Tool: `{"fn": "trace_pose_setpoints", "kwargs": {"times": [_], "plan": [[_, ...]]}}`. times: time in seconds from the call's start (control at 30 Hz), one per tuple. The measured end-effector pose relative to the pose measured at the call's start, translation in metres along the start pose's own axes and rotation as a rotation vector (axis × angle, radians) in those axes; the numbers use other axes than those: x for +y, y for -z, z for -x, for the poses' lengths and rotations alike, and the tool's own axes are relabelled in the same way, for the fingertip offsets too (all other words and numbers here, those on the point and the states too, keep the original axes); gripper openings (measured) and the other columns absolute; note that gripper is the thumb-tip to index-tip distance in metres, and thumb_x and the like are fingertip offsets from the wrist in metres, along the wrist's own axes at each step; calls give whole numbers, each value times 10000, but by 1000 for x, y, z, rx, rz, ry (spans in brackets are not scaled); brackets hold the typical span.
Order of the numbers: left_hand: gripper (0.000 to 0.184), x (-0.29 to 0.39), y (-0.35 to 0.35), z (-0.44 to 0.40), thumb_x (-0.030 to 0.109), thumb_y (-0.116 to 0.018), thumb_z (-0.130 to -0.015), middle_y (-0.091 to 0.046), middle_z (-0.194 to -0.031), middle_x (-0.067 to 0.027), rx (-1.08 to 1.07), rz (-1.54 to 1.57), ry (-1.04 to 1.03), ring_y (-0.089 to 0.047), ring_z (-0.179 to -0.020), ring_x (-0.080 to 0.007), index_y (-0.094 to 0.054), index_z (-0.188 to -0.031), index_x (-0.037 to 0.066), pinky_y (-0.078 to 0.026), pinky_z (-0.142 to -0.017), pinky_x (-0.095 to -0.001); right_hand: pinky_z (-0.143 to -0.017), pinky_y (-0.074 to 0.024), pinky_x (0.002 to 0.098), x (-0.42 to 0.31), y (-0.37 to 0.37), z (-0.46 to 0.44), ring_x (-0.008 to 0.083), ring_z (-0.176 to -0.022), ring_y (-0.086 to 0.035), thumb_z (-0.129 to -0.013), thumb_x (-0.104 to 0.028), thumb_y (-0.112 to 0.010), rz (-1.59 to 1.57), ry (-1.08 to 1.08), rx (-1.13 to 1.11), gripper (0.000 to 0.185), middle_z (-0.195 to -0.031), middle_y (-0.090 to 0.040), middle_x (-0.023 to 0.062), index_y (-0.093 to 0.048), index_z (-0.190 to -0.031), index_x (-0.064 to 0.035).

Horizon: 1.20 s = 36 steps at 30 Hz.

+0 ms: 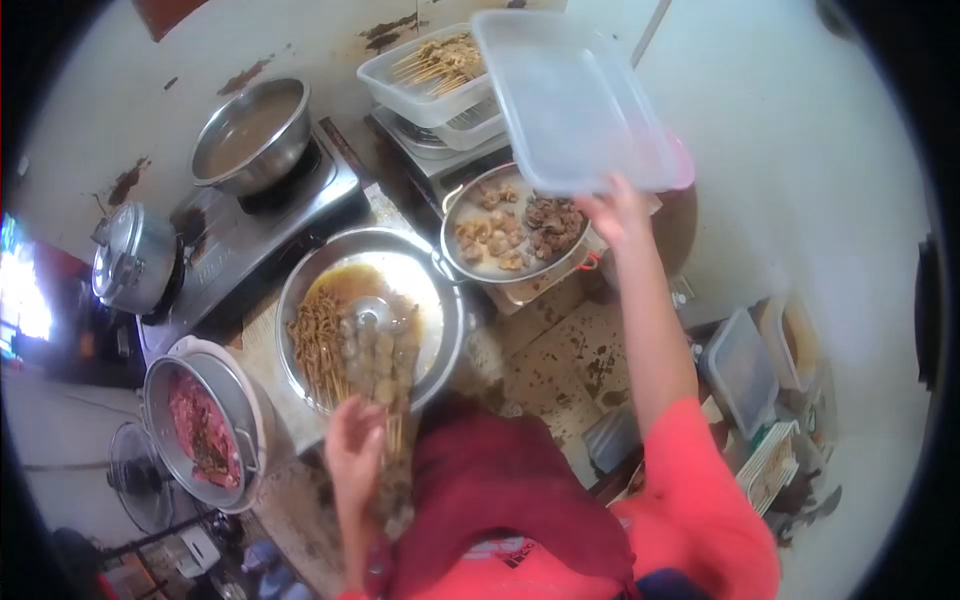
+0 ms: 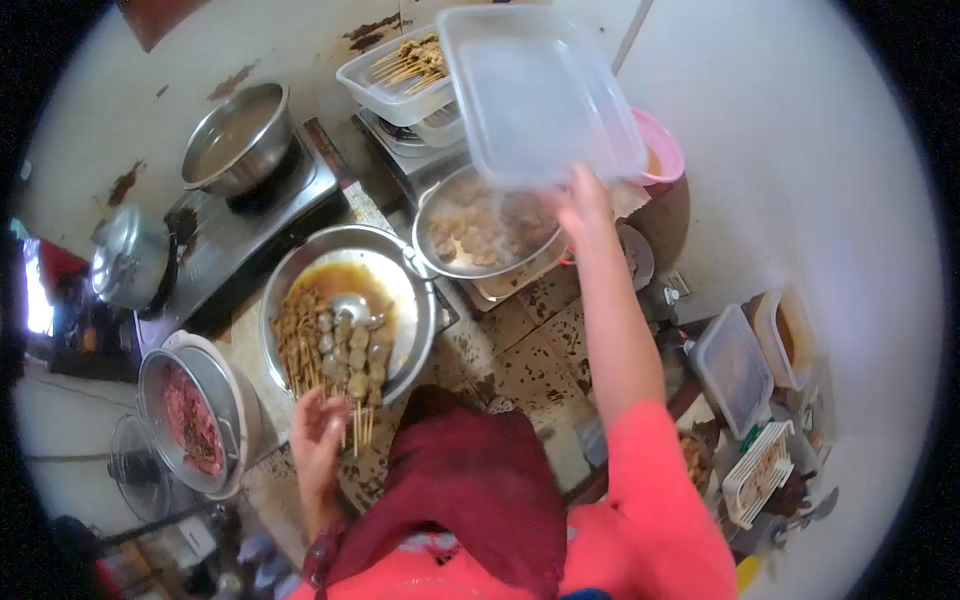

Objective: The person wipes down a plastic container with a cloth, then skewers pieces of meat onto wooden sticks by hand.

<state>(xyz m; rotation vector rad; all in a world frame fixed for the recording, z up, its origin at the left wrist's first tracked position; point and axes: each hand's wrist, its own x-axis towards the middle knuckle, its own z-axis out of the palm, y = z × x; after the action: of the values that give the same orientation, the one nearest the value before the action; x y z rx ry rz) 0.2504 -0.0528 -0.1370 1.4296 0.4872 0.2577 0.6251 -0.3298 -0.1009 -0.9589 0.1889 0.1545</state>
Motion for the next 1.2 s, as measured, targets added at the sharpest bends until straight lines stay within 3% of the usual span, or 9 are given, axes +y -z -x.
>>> {"fn": "trace_pose_setpoints", "kwargs": {"times": [0.13,0.37,0.47,0.6,0.7,0.83,0.9,1.1,1.2], "plan": [[431,-1,-25,8,-5,-570,-818,-571,-991,-100,281,2,-5,-556,-918,-168,-413,-1219,8,-454,-850,-300,-757,-531,512,-1,-78,-132,470,-933,-535,-816,-140,-522,67,-99,-33,447,-1061,-453,334,-328,-1190,11],[416,-25,-92,-79,-13,-578,-808,-576,-966,-84,304,28,-27,-551,-917,-152,-426,-1195,4,-448,-830,-277,-656,-549,504,27,-157,-251,470,-915,-551,-800,-135,-521,200,-185,-192,411,-1102,-451,332,-365,-1153,4],[395,-4,-126,-124,-1,-578,-814,-577,-976,-87,215,-129,-26,-556,-916,-155,-445,-1187,1,-450,-827,-274,-698,-536,493,35,-155,-259,464,-991,-514,-819,-260,-558,321,-238,-208,553,-1152,-413,336,-320,-1248,-5],[373,4,-158,-156,11,-565,-830,-576,-990,-90,59,-236,-46,-562,-914,-158,-457,-1187,-8,-454,-824,-276,-737,-522,452,10,-124,-216,404,-986,-535,-836,-402,-569,174,-379,-46,648,-1174,-431,306,-305,-1306,-41],[372,-3,-182,-171,19,-565,-837,-577,-995,-91,65,-148,-1,-563,-916,-157,-456,-1191,-14,-456,-825,-277,-735,-513,373,15,-37,-205,297,-883,-590,-850,-363,-581,421,77,-118,598,-1112,-517,218,-332,-1288,-42],[341,-22,-215,-182,28,-548,-849,-569,-1047,-93,135,-99,151,-549,-965,-163,-471,-1177,-24,-445,-836,-274,-598,-474,273,-3,120,-231,155,-709,-588,-837,-143,-579,693,-94,151,362,-926,-602,113,-473,-1136,31],[345,-27,-238,-191,21,-541,-850,-562,-1059,-92,136,-166,170,-547,-961,-168,-467,-1185,-15,-444,-839,-279,-558,-457,258,-4,216,-269,132,-672,-579,-818,-116,-570,1010,51,116,256,-860,-615,101,-550,-1005,58],[311,-4,-320,-219,38,-544,-841,-584,-970,-82,159,-502,93,-561,-896,-140,-488,-1140,-26,-451,-774,-257,-555,-456,257,-28,225,-301,113,-637,-577,-818,-110,-539,1094,-69,-85,185,-769,-614,97,-598,-918,34],[317,19,-359,-225,37,-542,-849,-593,-992,-95,164,-490,92,-566,-918,-147,-487,-1156,-17,-450,-796,-269,-678,-482,390,-3,202,-354,298,-763,-618,-836,-203,-520,1283,222,-215,251,-837,-630,185,-597,-920,21]]}}
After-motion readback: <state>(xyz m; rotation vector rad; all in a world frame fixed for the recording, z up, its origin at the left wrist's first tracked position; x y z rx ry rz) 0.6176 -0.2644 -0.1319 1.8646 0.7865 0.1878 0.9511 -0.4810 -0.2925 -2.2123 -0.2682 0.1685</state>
